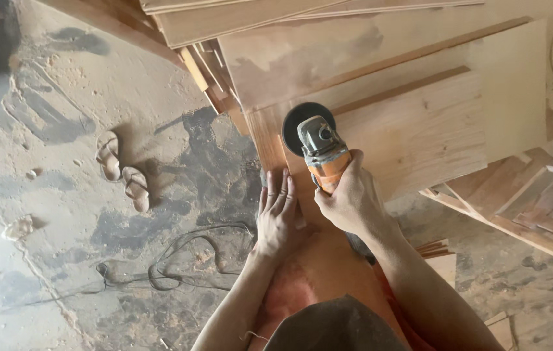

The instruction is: The person uses an electric sander to smooth the surface of several wooden planks. They systematically move the sander across each plank, then flip the plank over to sand the other side before moving on to the next piece in the stack.

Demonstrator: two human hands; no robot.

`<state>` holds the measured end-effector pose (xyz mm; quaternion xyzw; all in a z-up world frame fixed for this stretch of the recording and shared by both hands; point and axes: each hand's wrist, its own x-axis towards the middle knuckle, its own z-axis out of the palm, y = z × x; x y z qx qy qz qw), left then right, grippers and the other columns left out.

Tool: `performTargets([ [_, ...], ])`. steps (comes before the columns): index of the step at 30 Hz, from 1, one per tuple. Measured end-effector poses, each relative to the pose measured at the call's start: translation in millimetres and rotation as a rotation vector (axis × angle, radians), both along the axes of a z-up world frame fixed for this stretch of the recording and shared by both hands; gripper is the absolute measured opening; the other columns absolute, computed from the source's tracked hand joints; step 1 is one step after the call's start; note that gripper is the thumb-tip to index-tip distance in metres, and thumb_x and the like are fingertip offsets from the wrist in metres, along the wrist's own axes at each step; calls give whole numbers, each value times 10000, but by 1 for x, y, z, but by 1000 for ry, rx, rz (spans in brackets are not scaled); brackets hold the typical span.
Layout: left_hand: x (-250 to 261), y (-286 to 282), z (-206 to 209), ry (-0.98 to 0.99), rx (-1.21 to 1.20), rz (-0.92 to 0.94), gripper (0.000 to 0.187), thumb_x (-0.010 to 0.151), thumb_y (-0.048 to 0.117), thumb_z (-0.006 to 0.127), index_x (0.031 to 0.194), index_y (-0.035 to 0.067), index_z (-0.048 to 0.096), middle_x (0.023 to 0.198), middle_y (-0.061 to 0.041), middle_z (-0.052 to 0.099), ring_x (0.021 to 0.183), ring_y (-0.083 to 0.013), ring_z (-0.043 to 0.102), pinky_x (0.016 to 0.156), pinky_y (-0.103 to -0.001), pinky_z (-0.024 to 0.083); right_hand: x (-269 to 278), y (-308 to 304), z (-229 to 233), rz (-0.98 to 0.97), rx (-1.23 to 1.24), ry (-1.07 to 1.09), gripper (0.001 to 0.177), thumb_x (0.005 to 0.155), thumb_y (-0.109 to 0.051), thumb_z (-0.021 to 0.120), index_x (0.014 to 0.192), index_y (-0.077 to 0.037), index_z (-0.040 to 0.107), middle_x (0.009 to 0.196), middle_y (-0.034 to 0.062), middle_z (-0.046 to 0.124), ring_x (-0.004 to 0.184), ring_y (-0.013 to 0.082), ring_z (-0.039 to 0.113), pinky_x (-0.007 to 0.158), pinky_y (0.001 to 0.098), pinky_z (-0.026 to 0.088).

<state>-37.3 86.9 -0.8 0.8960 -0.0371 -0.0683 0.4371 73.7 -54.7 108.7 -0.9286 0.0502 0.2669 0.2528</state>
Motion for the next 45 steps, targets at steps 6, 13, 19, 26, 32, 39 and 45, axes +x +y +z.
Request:
performTargets([
  [6, -10, -4, -11, -47, 150, -1, 1067, 709, 342, 871, 1555, -68, 366, 1633, -227, 394, 1569, -426, 271, 1238, -571, 296, -2, 11, 1, 52, -3, 21, 634, 771, -159, 779, 1221, 54, 386, 948, 309, 694, 913, 482, 703, 802, 536, 570],
  [13, -3, -6, 5, 107, 66, 16, 1090, 610, 330, 853, 1498, -84, 375, 1571, -248, 418, 1516, -457, 287, 1170, -636, 286, -7, -3, 1, 104, 7, 0, 665, 733, -149, 797, 1238, 29, 402, 985, 291, 702, 887, 465, 716, 789, 531, 578],
  [19, 1, -7, 13, 39, 82, 25, 1055, 692, 372, 864, 1507, -94, 383, 1585, -268, 402, 1514, -465, 296, 1140, -690, 284, 18, -49, 6, 3, -188, 70, 685, 735, -192, 813, 1238, 42, 411, 991, 280, 701, 863, 434, 737, 778, 500, 603],
  [26, 4, -4, 17, 34, 77, 2, 1038, 684, 381, 856, 1464, -130, 400, 1536, -305, 436, 1480, -498, 337, 1125, -678, 329, 34, -109, 4, -74, -222, -70, 709, 726, -192, 825, 1242, 68, 415, 960, 305, 701, 906, 473, 710, 803, 531, 576],
  [32, 9, -7, 21, -18, 69, 32, 1095, 650, 420, 897, 1458, -133, 406, 1511, -326, 456, 1445, -519, 370, 1135, -591, 374, 47, -172, -5, -198, -223, -153, 702, 730, -185, 835, 1234, 75, 422, 1023, 290, 707, 938, 431, 724, 819, 495, 585],
  [39, 11, -9, 28, 36, 113, 21, 1135, 605, 363, 932, 1462, -134, 380, 1534, -373, 387, 1470, -539, 336, 1173, -547, 365, 54, -244, -23, -242, -136, -294, 733, 743, -106, 867, 1278, 87, 405, 1063, 229, 674, 901, 310, 714, 718, 426, 586],
  [45, 15, -15, 33, 69, 100, 23, 1176, 601, 346, 925, 1498, -139, 339, 1532, -400, 352, 1460, -570, 308, 1158, -545, 363, 68, -272, -14, -482, -12, -99, 548, 846, -10, 758, 1298, 46, 453, 1003, 192, 681, 779, 233, 691, 616, 358, 564],
])
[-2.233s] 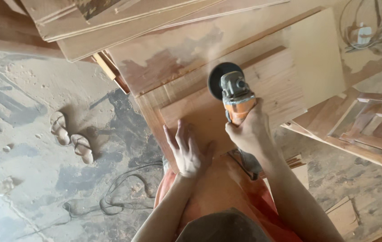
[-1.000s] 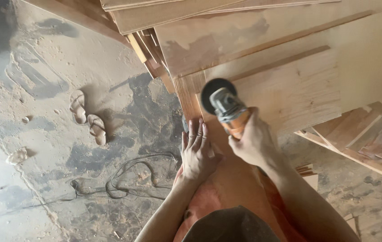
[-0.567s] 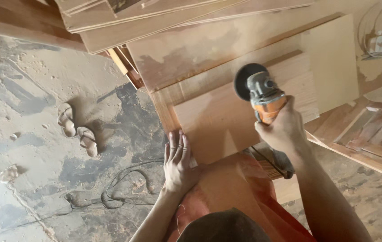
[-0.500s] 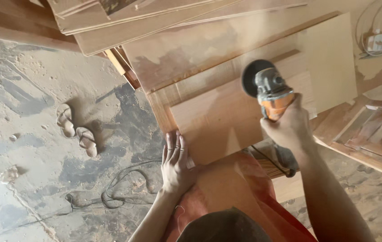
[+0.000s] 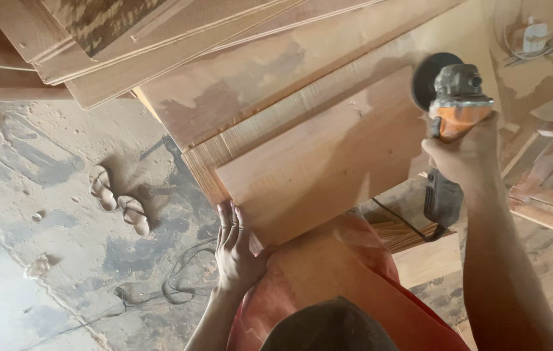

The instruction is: The person uses an electric sander to smooth the surface of several wooden planks. They systematically move the sander across each plank, then flip the plank over to sand the other side before moving on to the next piece in the stack.

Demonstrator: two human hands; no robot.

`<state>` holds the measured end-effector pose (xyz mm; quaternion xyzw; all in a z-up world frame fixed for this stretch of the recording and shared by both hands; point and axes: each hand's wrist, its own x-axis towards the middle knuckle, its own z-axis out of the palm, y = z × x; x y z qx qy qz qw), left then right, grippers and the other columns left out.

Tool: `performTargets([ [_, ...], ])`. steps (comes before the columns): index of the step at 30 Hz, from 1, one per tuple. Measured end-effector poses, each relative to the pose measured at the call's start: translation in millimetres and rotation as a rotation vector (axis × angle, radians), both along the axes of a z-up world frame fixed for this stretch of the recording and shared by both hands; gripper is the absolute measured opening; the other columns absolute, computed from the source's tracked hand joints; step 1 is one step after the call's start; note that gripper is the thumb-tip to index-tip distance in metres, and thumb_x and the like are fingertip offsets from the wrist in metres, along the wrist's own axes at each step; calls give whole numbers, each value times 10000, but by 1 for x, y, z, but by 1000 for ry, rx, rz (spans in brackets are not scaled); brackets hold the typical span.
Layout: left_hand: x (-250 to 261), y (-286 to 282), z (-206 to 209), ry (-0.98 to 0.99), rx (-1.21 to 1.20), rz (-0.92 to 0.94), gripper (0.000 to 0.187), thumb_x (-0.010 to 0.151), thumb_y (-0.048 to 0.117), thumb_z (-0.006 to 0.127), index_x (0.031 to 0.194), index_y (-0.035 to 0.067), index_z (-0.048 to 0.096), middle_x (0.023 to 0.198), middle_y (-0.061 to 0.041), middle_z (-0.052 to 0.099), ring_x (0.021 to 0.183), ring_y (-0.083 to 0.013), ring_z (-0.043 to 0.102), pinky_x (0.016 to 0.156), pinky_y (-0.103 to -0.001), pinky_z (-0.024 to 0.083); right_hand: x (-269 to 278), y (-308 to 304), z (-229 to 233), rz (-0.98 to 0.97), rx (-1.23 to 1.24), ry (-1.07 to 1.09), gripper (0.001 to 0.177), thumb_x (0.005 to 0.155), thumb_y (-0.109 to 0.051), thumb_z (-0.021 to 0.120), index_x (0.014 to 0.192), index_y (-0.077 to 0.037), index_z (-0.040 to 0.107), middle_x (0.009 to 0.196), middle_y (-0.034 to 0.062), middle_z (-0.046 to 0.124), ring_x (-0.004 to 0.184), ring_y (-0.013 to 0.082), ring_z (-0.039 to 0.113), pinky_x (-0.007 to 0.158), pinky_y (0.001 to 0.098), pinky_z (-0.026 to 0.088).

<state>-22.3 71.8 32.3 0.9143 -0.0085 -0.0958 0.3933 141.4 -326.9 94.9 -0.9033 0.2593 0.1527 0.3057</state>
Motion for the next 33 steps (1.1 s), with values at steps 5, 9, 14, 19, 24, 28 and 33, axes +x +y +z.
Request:
performTargets([
  [5, -1, 1, -3, -34, 20, -17, 1170, 611, 378, 943, 1478, -142, 354, 1524, -390, 378, 1457, -569, 308, 1157, -575, 348, -17, 38, -2, -99, -32, 132, 758, 700, 39, 766, 1330, 27, 345, 1084, 163, 606, 832, 228, 684, 640, 365, 640],
  [9, -4, 4, -5, -64, 25, -27, 1139, 611, 358, 944, 1465, -147, 385, 1518, -361, 422, 1473, -545, 317, 1175, -603, 339, -51, 85, 3, 174, -49, 29, 758, 766, -61, 825, 1317, 97, 329, 1076, 225, 634, 865, 285, 704, 699, 387, 626],
  [14, -8, 3, -11, -93, 4, 28, 1026, 569, 344, 941, 1380, -117, 516, 1430, -333, 549, 1440, -454, 433, 1135, -614, 365, -79, 134, 4, 325, -33, -90, 694, 745, -107, 830, 1240, 85, 383, 1035, 230, 681, 876, 347, 733, 762, 441, 605],
  [19, -31, -2, -19, -274, -63, 165, 804, 657, 372, 931, 1290, -31, 643, 1281, -276, 690, 1282, -354, 631, 1106, -593, 414, -94, 175, 5, 375, -41, -8, 701, 737, -124, 826, 1221, 109, 375, 942, 284, 676, 828, 431, 718, 718, 497, 586],
  [24, -44, -1, -25, -386, -70, 70, 487, 818, 307, 882, 1145, 6, 682, 1230, -218, 713, 1298, -352, 659, 1082, -558, 475, -98, 212, 10, 439, -33, 20, 677, 742, -139, 809, 1213, 99, 387, 920, 296, 691, 828, 445, 726, 740, 503, 594],
  [28, -47, 0, -25, -403, -33, 75, 414, 794, 252, 856, 1105, 12, 726, 1230, -219, 719, 1261, -346, 649, 1070, -591, 462, -104, 235, 14, 473, -17, 48, 680, 746, -136, 797, 1228, 100, 378, 928, 299, 700, 847, 452, 727, 753, 503, 596],
  [33, -53, 1, -30, -438, -93, 82, 344, 827, 152, 819, 1126, 15, 720, 1247, -191, 727, 1298, -314, 655, 1107, -588, 451, -109, 251, 15, 489, -18, 84, 670, 747, -157, 798, 1218, 82, 387, 939, 290, 704, 855, 441, 735, 742, 504, 598],
])
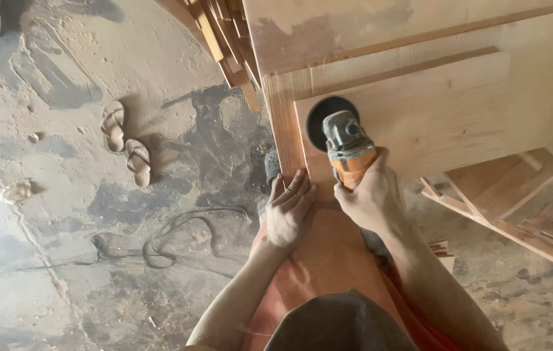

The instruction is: The person uses an electric sander to smooth the surface of several wooden planks. They systematically move the sander across each plank, then flip the plank over to sand the other side before moving on to the next piece in the stack.

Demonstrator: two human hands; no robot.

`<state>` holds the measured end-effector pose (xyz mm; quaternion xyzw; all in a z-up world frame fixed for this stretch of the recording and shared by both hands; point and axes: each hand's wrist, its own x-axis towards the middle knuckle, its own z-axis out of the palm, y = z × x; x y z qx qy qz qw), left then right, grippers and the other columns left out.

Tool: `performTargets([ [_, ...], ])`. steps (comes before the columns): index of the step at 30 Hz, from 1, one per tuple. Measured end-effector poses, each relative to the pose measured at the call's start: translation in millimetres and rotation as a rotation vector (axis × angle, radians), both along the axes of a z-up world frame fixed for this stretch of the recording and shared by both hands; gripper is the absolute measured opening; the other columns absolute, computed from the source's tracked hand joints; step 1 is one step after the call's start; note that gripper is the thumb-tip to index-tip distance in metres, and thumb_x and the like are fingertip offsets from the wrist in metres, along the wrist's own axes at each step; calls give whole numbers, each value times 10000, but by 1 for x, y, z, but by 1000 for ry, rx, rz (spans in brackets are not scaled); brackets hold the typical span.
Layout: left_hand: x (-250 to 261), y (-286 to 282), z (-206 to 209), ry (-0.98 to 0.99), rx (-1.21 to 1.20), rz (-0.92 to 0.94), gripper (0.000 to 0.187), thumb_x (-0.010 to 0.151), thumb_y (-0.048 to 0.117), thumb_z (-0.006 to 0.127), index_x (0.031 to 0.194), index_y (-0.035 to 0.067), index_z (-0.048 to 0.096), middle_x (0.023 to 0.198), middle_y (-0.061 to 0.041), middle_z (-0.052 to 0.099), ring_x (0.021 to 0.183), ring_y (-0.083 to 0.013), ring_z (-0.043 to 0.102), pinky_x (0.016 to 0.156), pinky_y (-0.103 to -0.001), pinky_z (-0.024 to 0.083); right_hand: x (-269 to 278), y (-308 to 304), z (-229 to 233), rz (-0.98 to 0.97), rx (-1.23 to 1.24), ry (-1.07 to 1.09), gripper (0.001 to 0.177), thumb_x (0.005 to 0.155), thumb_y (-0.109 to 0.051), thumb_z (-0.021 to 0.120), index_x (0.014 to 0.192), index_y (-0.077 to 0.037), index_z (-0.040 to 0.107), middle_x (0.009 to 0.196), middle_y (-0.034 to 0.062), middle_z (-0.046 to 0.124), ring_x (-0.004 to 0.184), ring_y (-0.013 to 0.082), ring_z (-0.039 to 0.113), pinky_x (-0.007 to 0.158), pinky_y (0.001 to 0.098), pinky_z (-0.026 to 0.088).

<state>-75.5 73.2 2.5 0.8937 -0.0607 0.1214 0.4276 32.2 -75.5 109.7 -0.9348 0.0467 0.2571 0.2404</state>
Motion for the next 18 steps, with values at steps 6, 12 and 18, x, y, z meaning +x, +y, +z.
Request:
performTargets([
  [6, 4, 3, 6, -2, -18, 14, 339, 826, 163, 825, 1109, 7, 720, 1205, -188, 737, 1263, -321, 664, 1069, -589, 450, -3, 5, 2, 86, -71, -13, 695, 740, -167, 823, 1232, 68, 392, 943, 301, 699, 861, 466, 713, 752, 528, 576],
  [12, 10, 3, 13, -18, -27, 23, 317, 866, 240, 826, 1070, 18, 730, 1168, -192, 747, 1224, -325, 692, 1034, -545, 523, 15, -43, 4, -28, -140, 35, 686, 748, -143, 780, 1255, 89, 381, 962, 261, 695, 778, 370, 758, 696, 442, 638],
  [18, 12, -4, 8, 7, 88, 54, 256, 918, 272, 777, 1060, 59, 757, 1100, -139, 784, 1176, -293, 721, 996, -545, 538, 35, -120, 4, -172, -206, -163, 689, 763, -172, 843, 1224, 116, 420, 993, 249, 704, 859, 349, 734, 762, 448, 601],
])
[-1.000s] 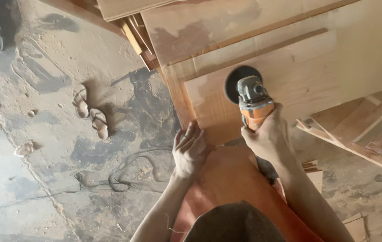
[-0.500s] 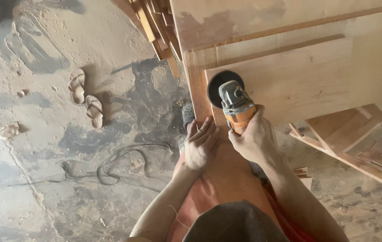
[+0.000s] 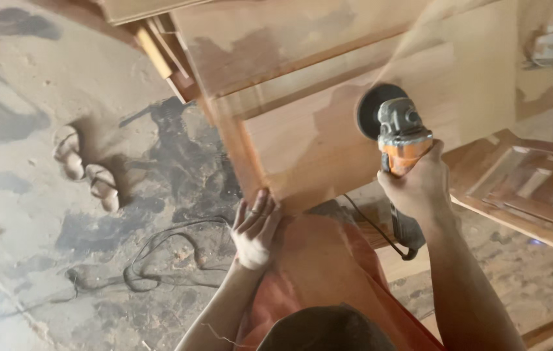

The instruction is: The person uses an electric sander to smooth the surface of several wooden planks. They systematically move the sander across each plank, then flip the plank over to sand the other side before moving on to the next piece in the stack.

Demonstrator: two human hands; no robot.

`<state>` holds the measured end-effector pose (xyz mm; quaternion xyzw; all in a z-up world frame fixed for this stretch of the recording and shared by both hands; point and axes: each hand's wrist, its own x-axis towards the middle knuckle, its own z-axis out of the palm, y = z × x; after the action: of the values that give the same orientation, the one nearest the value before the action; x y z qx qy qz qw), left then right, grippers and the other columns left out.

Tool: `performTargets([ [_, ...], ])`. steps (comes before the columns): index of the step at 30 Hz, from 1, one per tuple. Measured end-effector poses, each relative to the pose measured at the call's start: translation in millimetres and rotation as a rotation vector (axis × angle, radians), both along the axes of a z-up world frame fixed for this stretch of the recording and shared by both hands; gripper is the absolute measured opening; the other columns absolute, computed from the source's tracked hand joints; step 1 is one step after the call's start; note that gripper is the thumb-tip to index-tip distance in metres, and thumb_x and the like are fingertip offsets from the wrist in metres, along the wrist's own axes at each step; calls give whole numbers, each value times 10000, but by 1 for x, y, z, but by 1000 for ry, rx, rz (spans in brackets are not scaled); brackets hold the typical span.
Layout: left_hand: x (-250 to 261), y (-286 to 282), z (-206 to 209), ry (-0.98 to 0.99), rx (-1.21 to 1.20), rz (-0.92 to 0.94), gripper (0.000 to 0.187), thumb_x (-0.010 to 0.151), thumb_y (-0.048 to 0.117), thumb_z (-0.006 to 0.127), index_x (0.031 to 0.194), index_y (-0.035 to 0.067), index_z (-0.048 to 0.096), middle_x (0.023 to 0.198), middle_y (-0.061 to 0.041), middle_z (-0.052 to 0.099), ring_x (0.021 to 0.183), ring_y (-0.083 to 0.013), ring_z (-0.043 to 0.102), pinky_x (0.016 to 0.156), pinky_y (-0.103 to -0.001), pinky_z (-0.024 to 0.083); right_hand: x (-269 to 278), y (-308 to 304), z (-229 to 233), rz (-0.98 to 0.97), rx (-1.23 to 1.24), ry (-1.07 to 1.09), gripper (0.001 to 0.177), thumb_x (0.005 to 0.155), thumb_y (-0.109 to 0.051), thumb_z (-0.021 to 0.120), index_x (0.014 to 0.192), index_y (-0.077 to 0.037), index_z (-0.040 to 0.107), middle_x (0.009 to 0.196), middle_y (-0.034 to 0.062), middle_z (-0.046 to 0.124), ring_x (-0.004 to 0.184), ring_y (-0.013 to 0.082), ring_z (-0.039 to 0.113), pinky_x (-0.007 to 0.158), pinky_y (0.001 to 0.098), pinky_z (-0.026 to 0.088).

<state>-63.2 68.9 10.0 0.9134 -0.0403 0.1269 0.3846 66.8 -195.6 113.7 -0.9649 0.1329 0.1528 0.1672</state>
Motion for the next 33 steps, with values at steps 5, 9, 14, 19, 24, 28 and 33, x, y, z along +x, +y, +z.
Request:
performTargets([
  [5, 4, -2, 3, 26, 66, -43, 246, 911, 263, 768, 1026, 47, 747, 1080, -165, 776, 1174, -307, 717, 984, -546, 541, 16, -57, -2, -179, 96, -71, 721, 756, -145, 840, 1304, 71, 423, 1110, 216, 701, 939, 285, 738, 804, 402, 603],
  [9, 3, -3, 0, 14, 77, -72, 244, 906, 246, 776, 1026, 37, 739, 1060, -165, 771, 1152, -343, 720, 990, -537, 535, 29, -96, -5, -278, 79, -94, 770, 787, -157, 852, 1347, 62, 371, 1142, 217, 667, 919, 293, 726, 760, 413, 610],
  [14, 4, -1, 6, 120, 225, -83, 280, 858, 278, 809, 1020, 57, 752, 1055, -123, 788, 1184, -296, 673, 1086, -588, 415, 25, -103, -10, -408, 154, -12, 709, 805, -149, 787, 1319, 84, 358, 1054, 235, 698, 876, 329, 739, 736, 452, 609],
  [19, 43, -5, 36, 626, 321, -50, 742, 693, 502, 877, 1300, 130, 671, 1296, -178, 563, 1291, -411, 382, 1100, -642, 298, 2, -51, -18, -97, 125, -19, 749, 725, -136, 832, 1251, 114, 362, 998, 268, 672, 852, 365, 712, 714, 484, 603],
  [24, 119, -11, 55, 602, 408, -337, 1430, 433, 500, 967, 1524, -39, 215, 1609, -340, 77, 1497, -564, 66, 1190, -681, 154, 1, 9, -2, -46, 251, 315, 724, 784, -158, 738, 1334, 82, 333, 953, 220, 693, 757, 329, 750, 676, 432, 650],
  [28, 133, -12, 62, 862, 502, -435, 1576, 389, 495, 999, 1603, -9, 130, 1638, -315, -34, 1520, -538, -37, 1213, -647, 124, 14, 29, 19, 85, 159, 353, 723, 772, -202, 784, 1325, 39, 385, 953, 229, 704, 810, 383, 722, 729, 466, 598],
  [33, 130, -18, 48, 812, 598, -441, 1526, 442, 493, 994, 1535, -85, 101, 1616, -361, -21, 1509, -558, -35, 1233, -617, 93, 40, 1, 23, -105, 93, 493, 744, 772, -223, 772, 1351, 29, 378, 981, 243, 707, 841, 396, 753, 758, 478, 615],
])
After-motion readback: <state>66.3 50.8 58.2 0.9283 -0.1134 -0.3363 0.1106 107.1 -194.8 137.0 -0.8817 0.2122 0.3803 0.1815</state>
